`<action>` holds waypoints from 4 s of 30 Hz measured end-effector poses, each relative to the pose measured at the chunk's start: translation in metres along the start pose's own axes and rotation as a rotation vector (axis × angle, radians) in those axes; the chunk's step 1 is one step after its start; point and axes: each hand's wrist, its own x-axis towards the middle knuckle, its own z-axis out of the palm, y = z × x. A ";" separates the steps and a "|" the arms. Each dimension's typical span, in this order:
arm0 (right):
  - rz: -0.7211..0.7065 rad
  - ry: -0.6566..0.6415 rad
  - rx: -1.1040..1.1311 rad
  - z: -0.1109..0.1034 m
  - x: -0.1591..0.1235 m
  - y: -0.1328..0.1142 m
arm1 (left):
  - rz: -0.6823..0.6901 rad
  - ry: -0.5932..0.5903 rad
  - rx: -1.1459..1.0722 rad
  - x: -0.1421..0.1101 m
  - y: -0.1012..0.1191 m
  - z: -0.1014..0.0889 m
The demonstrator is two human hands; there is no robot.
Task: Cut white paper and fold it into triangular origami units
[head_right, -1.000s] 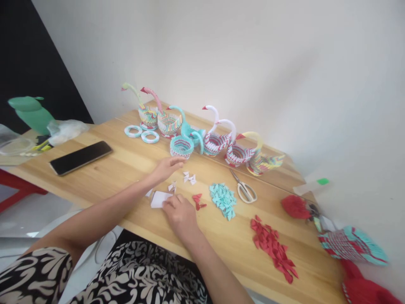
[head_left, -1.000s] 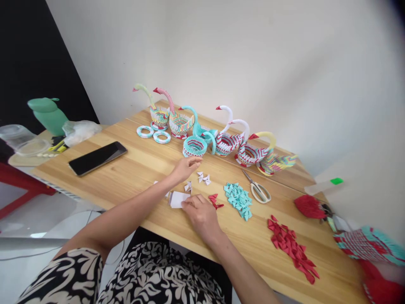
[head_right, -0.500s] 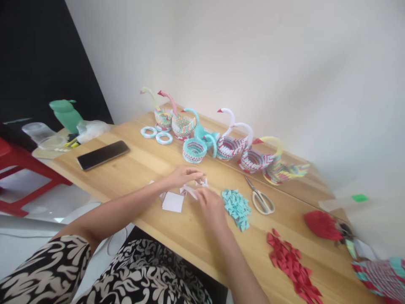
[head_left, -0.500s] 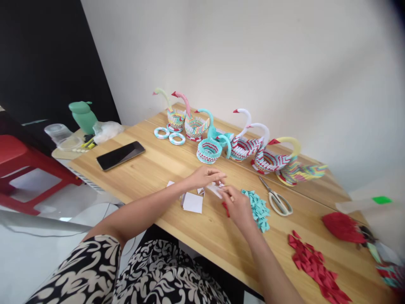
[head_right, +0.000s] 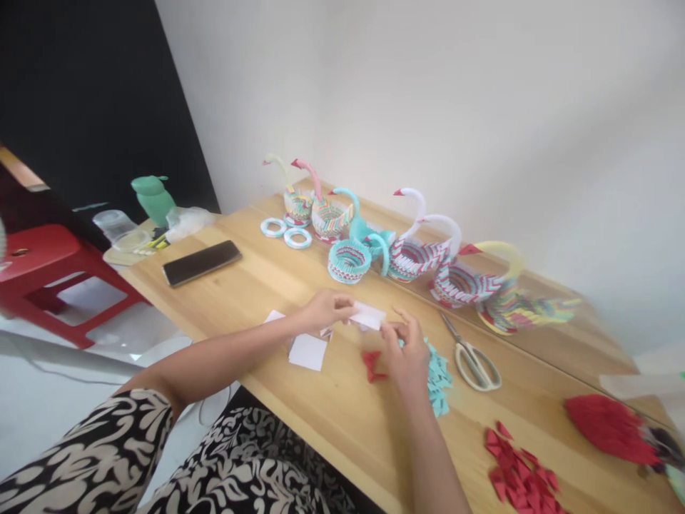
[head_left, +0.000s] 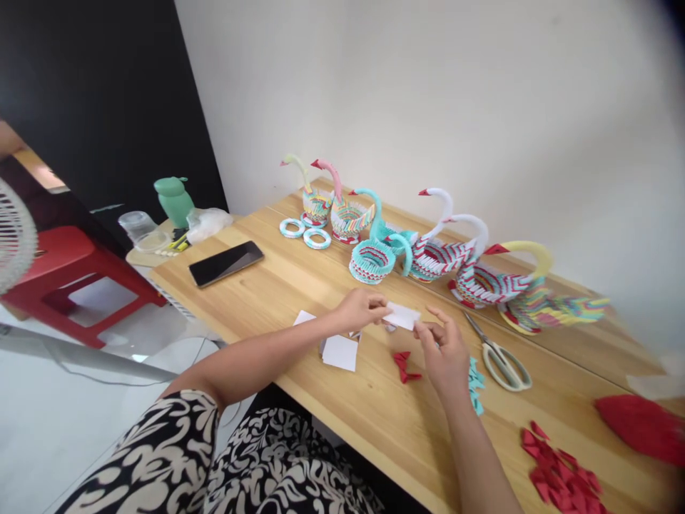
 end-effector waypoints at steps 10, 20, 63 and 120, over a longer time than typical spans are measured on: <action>-0.248 -0.056 0.011 -0.013 -0.007 -0.006 | -0.179 -0.043 -0.289 -0.014 0.024 0.005; -0.111 -0.018 0.210 -0.015 -0.009 -0.009 | -0.014 -0.113 0.041 -0.018 0.019 0.014; 0.014 -0.001 0.316 0.001 -0.016 -0.013 | 0.126 -0.008 0.141 -0.024 0.027 0.021; -0.044 -0.160 0.066 0.004 -0.020 -0.019 | -0.081 -0.037 -0.149 -0.017 0.026 0.014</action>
